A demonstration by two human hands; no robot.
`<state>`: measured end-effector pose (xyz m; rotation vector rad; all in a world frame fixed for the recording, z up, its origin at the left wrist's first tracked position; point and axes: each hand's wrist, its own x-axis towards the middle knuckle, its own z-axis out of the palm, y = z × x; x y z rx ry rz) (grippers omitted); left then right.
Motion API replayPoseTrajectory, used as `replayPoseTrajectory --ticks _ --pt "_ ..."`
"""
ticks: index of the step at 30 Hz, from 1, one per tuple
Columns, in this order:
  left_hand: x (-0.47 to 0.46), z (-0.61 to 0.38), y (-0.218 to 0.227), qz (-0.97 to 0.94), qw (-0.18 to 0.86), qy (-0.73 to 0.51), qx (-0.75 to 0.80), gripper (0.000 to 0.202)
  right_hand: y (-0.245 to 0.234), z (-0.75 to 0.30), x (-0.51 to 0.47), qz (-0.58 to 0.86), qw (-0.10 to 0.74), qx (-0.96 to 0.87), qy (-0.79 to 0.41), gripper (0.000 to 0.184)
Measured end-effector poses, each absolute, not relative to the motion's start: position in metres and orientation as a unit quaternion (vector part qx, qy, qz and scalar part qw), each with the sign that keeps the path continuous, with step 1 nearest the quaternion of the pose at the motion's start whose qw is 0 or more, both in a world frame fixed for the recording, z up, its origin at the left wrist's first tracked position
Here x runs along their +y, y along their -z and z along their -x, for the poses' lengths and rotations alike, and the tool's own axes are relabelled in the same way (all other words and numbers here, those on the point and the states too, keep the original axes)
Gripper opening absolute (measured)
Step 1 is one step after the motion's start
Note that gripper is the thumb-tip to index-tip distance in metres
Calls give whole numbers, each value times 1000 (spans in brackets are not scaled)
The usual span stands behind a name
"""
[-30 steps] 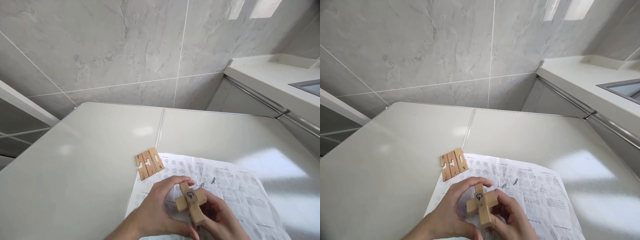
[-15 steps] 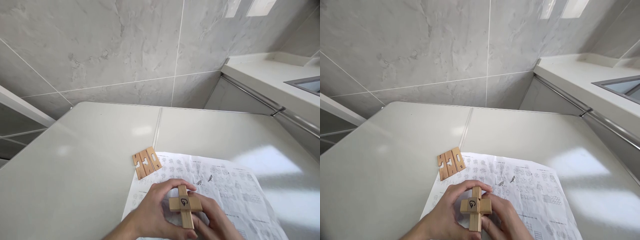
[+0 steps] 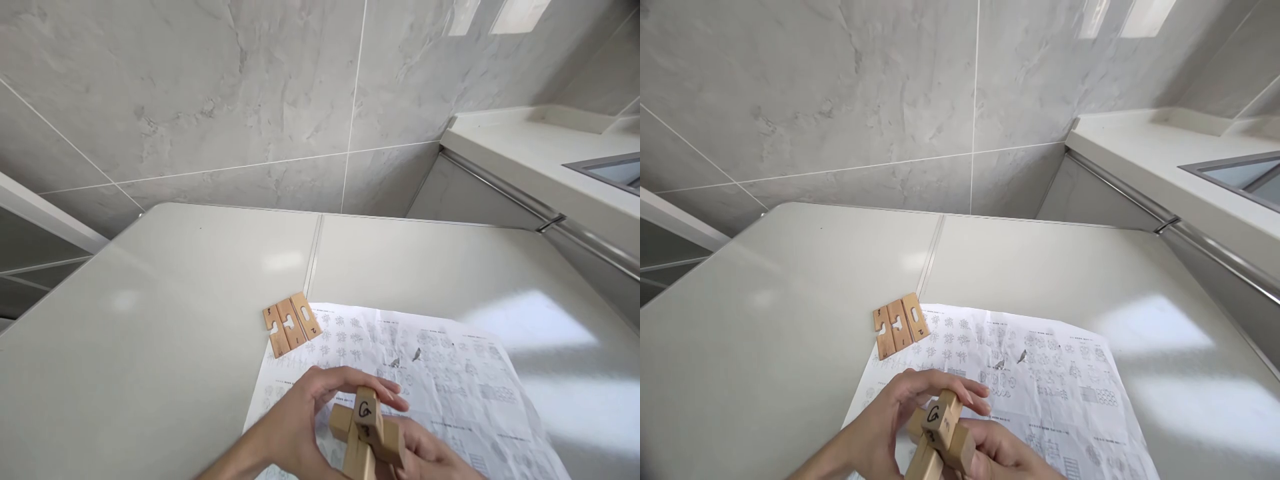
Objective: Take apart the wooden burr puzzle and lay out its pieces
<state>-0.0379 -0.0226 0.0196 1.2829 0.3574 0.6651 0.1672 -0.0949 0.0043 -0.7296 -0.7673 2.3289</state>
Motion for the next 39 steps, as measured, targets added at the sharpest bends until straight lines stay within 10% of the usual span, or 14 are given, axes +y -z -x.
replayPoseTrajectory --ticks 24,39 --pt "-12 57 -26 -594 648 -410 243 77 21 -169 -87 263 400 -237 -846 45" --pt "-30 156 -13 -713 171 -283 618 53 22 -164 -88 263 401 -243 -843 34"
